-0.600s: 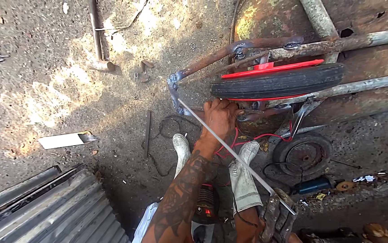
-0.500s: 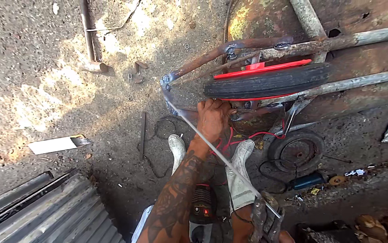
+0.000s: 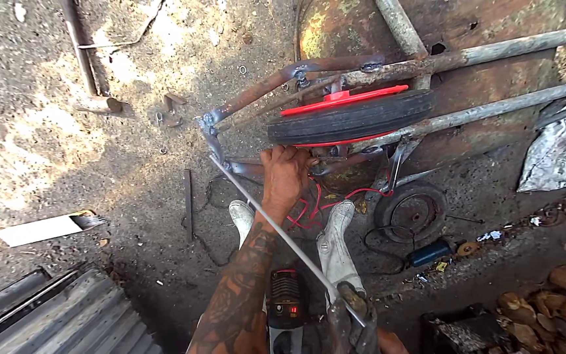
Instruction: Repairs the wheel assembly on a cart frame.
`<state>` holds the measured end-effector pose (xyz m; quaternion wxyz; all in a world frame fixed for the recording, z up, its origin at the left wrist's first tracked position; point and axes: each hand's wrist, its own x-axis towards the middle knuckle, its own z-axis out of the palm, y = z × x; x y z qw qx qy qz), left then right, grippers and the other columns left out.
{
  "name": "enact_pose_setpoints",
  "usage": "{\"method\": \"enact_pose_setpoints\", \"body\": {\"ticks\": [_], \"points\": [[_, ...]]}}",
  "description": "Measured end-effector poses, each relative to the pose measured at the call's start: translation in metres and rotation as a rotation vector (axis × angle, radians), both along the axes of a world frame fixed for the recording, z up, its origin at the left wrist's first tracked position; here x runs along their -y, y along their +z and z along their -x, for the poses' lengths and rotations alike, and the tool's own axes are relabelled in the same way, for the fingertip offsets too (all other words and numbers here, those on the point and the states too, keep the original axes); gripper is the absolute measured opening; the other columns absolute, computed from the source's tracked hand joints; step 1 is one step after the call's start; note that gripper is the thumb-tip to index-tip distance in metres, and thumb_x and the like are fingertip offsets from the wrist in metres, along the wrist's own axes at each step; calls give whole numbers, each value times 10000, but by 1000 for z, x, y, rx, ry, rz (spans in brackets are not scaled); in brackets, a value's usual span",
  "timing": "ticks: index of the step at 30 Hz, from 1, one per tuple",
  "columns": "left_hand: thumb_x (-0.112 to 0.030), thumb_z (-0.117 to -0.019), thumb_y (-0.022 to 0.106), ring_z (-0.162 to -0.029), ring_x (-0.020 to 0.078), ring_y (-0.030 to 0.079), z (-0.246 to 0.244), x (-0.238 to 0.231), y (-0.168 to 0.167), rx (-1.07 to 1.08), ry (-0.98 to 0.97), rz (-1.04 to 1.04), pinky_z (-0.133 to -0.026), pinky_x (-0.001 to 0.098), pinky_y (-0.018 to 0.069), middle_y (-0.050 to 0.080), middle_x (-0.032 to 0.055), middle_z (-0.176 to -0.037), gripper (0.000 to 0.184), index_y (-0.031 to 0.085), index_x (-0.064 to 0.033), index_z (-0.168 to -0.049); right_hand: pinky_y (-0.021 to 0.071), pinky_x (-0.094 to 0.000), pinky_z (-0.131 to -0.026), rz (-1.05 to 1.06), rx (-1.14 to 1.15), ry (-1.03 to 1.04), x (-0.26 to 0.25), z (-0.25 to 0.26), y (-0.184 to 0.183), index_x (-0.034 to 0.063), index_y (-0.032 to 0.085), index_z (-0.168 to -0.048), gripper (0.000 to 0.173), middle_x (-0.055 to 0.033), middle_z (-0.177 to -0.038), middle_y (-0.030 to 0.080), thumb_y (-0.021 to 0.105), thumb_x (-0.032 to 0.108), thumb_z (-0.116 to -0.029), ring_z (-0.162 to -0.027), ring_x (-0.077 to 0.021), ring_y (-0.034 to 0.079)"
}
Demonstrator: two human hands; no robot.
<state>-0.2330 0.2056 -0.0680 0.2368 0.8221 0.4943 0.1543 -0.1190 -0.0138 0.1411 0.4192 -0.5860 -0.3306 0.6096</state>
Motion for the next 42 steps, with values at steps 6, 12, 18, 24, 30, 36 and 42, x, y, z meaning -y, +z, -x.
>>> {"method": "enact_pose_setpoints", "body": {"ticks": [6, 12, 18, 24, 30, 36, 42], "points": [[-356, -1053, 556, -923, 321, 619, -1, -2, -4, -16, 35, -10, -855, 521, 443, 665, 93, -873, 348, 723, -99, -889, 497, -291, -1054, 27, -2, 43, -7, 8, -1, 46, 507, -1348, 470, -45, -1251, 636, 695, 242, -964, -1185, -49, 600], [-345, -1046, 569, -947, 302, 626, -4, -3, -9, -44, 31, -37, -868, 496, 447, 676, 81, -900, 324, 731, -103, -904, 564, -356, -951, 62, 84, 108, -2, 15, 2, -58, 521, -1325, 490, -167, -1152, 666, 705, 218, -964, -1035, -143, 672], [-329, -1039, 582, -930, 298, 632, -5, -4, -7, -48, 27, -22, -864, 490, 449, 688, 83, -902, 305, 739, -96, -923, 510, -324, -1043, 18, 218, 249, -17, 26, 6, -126, 575, -1318, 503, -254, -1209, 673, 694, 223, -976, -1143, -181, 662], [-347, -1042, 574, -937, 288, 627, -5, -5, -8, -37, 22, -8, -872, 482, 440, 679, 74, -899, 323, 721, -103, -890, 536, -331, -995, 33, 238, 295, -24, 34, 9, -124, 600, -1310, 504, -262, -1175, 682, 671, 260, -991, -1099, -209, 679], [-337, -1037, 586, -952, 289, 632, -5, -5, -7, -30, 29, 3, -895, 482, 444, 683, 74, -893, 313, 722, -102, -882, 516, -302, -1022, 14, 274, 288, -29, 36, 9, -121, 595, -1312, 504, -253, -1185, 684, 678, 260, -993, -1123, -182, 669], [-335, -1034, 592, -947, 283, 635, -6, -5, -8, -16, 40, -1, -888, 479, 450, 690, 66, -898, 303, 729, -104, -893, 521, -314, -1014, 45, 276, 292, -32, 41, 6, -128, 592, -1318, 503, -257, -1178, 682, 682, 241, -989, -1110, -198, 673], [-336, -1036, 587, -957, 276, 640, -6, -4, -7, -1, 42, 31, -926, 486, 443, 697, 67, -912, 303, 727, -104, -901, 513, -299, -1026, 50, 284, 280, -33, 45, 5, -142, 575, -1331, 510, -274, -1194, 674, 675, 226, -992, -1122, -194, 670]]}}
